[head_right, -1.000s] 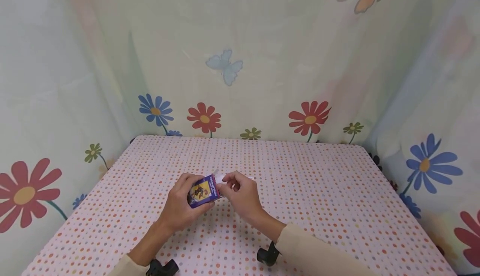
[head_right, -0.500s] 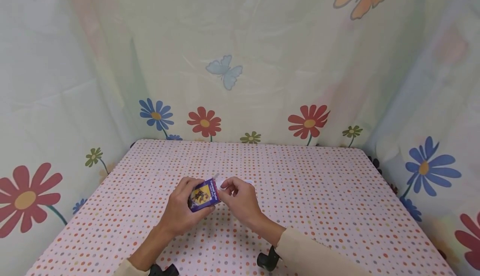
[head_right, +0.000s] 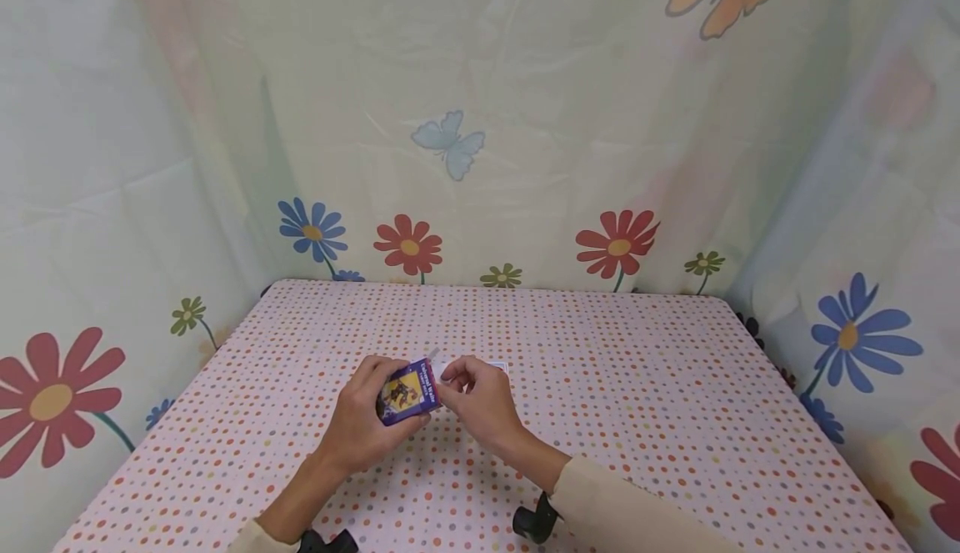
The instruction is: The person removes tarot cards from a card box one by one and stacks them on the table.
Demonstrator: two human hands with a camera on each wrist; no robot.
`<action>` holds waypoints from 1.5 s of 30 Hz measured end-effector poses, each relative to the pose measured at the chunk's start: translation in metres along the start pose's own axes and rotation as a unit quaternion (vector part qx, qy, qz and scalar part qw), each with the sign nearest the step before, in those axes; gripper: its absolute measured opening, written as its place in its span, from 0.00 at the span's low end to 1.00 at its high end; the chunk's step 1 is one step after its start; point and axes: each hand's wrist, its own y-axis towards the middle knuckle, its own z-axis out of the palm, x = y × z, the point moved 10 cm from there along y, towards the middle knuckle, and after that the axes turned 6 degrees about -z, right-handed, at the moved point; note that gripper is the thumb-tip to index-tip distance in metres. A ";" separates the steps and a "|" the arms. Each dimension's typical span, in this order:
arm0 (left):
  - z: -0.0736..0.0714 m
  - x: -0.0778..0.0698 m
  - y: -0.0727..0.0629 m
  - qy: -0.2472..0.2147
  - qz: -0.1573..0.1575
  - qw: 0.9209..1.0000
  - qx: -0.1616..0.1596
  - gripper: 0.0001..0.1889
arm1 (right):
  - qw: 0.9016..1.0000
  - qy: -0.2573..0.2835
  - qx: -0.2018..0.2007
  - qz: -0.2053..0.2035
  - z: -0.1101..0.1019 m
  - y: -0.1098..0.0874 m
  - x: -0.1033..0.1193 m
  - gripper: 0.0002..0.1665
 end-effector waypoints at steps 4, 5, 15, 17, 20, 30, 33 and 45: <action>0.000 -0.001 0.000 -0.001 0.006 1.000 -0.001 0.37 | 1.000 0.004 -0.001 0.001 0.000 0.000 0.001 0.06; 0.000 -0.001 0.000 -0.001 0.006 1.000 0.000 0.37 | 1.000 0.006 -0.001 0.001 0.000 0.000 0.001 0.06; 0.000 -0.004 0.000 -0.002 0.004 1.000 0.002 0.37 | 1.000 0.006 0.004 0.012 0.002 -0.002 -0.002 0.07; 0.000 -0.004 -0.001 -0.002 0.005 1.000 0.001 0.37 | 1.000 0.006 0.002 0.014 0.002 -0.002 -0.002 0.08; 0.000 -0.004 -0.001 -0.002 0.007 1.000 -0.001 0.37 | 1.000 0.005 0.003 0.013 0.002 -0.003 -0.002 0.07; 0.000 -0.003 -0.001 -0.003 0.011 1.000 -0.002 0.37 | 1.000 0.007 0.007 0.023 0.002 -0.004 -0.005 0.07; 0.000 -0.003 -0.001 -0.004 0.011 1.000 -0.001 0.37 | 1.000 0.010 0.006 0.025 0.003 -0.004 -0.006 0.06; 0.000 -0.003 0.000 -0.012 0.012 1.000 0.001 0.37 | 0.999 0.028 -0.004 0.044 0.002 -0.005 -0.006 0.06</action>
